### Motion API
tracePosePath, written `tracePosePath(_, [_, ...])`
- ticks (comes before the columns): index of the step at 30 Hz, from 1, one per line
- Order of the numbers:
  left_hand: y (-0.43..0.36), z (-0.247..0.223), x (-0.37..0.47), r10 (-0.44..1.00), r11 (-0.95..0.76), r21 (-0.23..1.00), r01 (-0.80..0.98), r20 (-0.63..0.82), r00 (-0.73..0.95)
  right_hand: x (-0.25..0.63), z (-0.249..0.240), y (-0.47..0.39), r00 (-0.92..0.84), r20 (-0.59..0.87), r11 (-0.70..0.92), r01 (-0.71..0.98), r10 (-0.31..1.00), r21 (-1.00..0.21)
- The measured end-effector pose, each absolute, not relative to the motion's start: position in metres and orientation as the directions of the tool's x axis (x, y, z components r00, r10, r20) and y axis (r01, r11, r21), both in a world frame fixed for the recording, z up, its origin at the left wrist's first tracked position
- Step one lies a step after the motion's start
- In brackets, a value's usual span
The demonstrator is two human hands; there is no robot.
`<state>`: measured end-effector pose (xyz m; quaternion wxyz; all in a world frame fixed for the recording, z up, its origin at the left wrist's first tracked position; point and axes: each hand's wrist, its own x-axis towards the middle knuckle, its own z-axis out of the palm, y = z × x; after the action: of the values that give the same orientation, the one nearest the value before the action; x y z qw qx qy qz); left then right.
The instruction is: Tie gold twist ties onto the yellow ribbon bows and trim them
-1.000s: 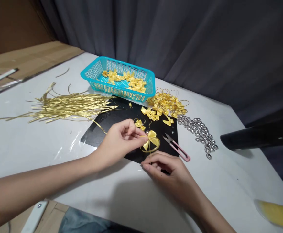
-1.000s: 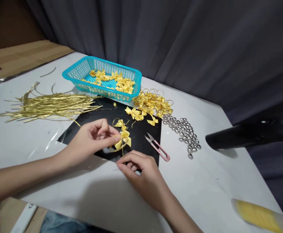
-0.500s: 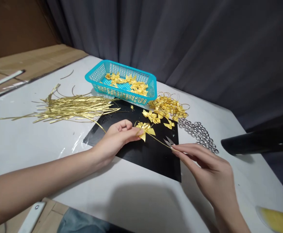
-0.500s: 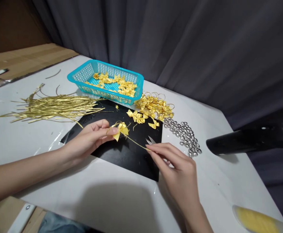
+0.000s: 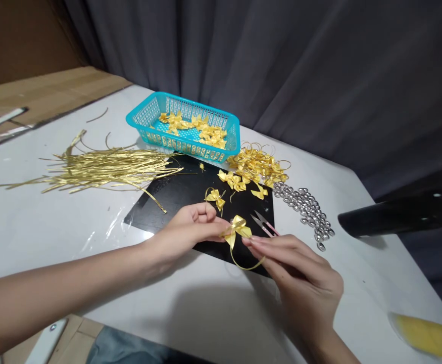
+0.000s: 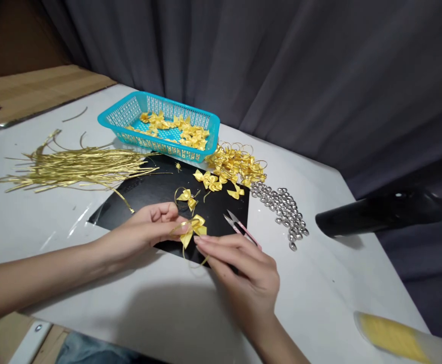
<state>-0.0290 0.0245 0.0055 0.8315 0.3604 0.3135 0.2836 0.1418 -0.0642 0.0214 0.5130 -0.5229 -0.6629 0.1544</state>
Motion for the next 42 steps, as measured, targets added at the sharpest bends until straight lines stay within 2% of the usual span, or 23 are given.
tracePosePath(11, [0.0231, 0.0083, -0.0291, 0.662, 0.624, 0.743, -0.242, -0.339, 0.669, 0.1399, 0.0243, -0.0603, 0.094, 0.484, 0.375, 0.511, 0.87, -0.773])
tracePosePath(42, [0.0234, 0.0067, -0.0289, 0.669, 0.623, 0.744, -0.24, -0.348, 0.657, 0.1406, 0.0219, -0.0614, 0.128, 0.475, 0.358, 0.499, 0.871, -0.79])
